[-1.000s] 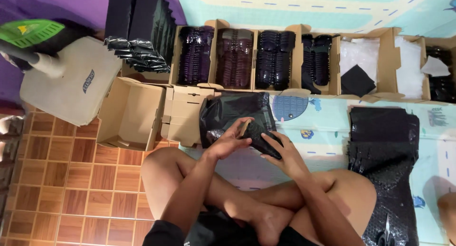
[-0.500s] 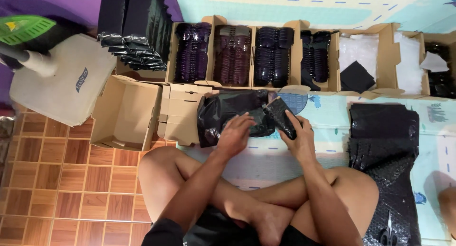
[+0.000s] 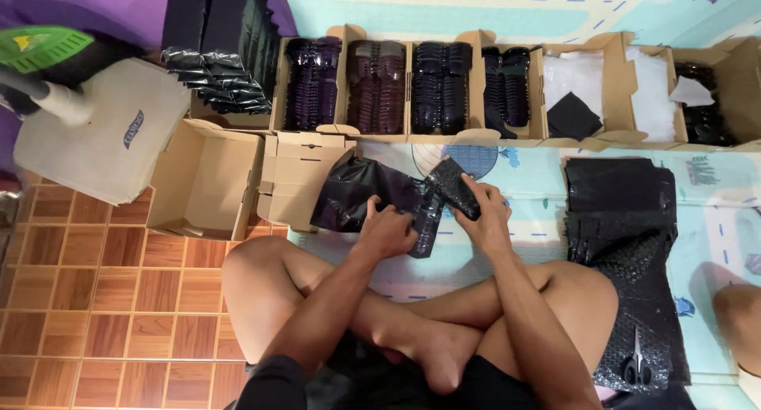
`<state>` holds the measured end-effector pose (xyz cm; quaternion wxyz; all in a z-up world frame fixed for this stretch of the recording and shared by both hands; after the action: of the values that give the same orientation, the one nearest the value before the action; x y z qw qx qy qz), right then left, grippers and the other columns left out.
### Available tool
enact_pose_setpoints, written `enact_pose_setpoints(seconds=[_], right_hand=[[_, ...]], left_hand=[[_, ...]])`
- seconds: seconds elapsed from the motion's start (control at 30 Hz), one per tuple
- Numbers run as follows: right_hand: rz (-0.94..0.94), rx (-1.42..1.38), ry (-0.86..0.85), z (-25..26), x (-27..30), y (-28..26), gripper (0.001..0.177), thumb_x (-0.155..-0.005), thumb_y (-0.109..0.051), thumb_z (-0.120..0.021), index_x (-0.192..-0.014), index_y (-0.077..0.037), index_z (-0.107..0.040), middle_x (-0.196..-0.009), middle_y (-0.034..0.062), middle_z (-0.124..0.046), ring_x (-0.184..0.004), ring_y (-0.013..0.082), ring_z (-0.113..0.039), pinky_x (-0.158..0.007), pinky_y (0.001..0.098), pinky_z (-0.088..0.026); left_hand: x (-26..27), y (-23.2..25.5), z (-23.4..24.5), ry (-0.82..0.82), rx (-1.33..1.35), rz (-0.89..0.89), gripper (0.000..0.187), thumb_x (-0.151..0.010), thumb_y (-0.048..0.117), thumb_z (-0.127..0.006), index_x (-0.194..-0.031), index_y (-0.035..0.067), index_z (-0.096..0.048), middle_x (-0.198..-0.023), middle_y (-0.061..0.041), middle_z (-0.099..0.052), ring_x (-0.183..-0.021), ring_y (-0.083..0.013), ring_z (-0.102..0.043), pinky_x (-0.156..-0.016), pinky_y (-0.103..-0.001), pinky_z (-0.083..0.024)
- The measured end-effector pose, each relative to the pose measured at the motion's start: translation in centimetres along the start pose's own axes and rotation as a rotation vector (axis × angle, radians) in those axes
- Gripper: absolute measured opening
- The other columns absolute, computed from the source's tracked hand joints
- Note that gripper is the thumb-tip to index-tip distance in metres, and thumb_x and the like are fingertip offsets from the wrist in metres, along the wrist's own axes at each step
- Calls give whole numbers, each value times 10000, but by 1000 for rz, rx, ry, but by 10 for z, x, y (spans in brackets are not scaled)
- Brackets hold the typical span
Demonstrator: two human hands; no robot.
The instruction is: Packaging sunglasses into plastic bags and inspecting the frames.
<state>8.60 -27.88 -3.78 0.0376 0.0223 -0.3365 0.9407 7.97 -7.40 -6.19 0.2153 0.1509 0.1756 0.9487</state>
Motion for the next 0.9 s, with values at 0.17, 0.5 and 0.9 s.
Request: enact_pose_setpoints(seconds=[0.17, 0.5, 0.9], right_hand=[[72, -70, -42, 0, 9, -14, 733, -880, -219, -808, -1514, -443, -515, -1378, 106, -501, -1276, 371, -553, -1120, 528, -323], [136, -120, -285, -18, 41, -8, 705, -827, -207, -831, -1442, -459, -598, -1321, 186, -529, -1211, 505, -580, -1031, 603, -465], [251, 397, -285, -25, 53, -16, 719, -837, -284, -771, -1459, -511, -491, -1344, 105, -509, -1202, 454, -579, -1002, 595, -473]], left_hand=[[-3, -5, -32, 175, -175, 42, 260, -900, 363, -626, -922, 107, -659, -681, -99, -675, -840, -284, -687, -1012, -563, -285], [-11, -35, -43, 102, 20, 212, 600, -958, 293, -631, -1364, -108, -446, -687, -209, -696, -731, -371, -727, -1058, -495, -398], [-5, -41, -25, 471, -49, 196, 80, -819, 201, -577, -896, 185, -559, -753, -26, -592, -748, -256, -669, -830, -442, -474]])
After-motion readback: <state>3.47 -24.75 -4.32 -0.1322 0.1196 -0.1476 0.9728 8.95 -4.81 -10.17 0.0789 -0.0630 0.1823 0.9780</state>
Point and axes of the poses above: each hand's wrist, its own x-axis away from the middle knuckle, its own z-axis out of the back of the hand, y = z × x, the point moved 9 cm from there along -x, towards the middle knuckle
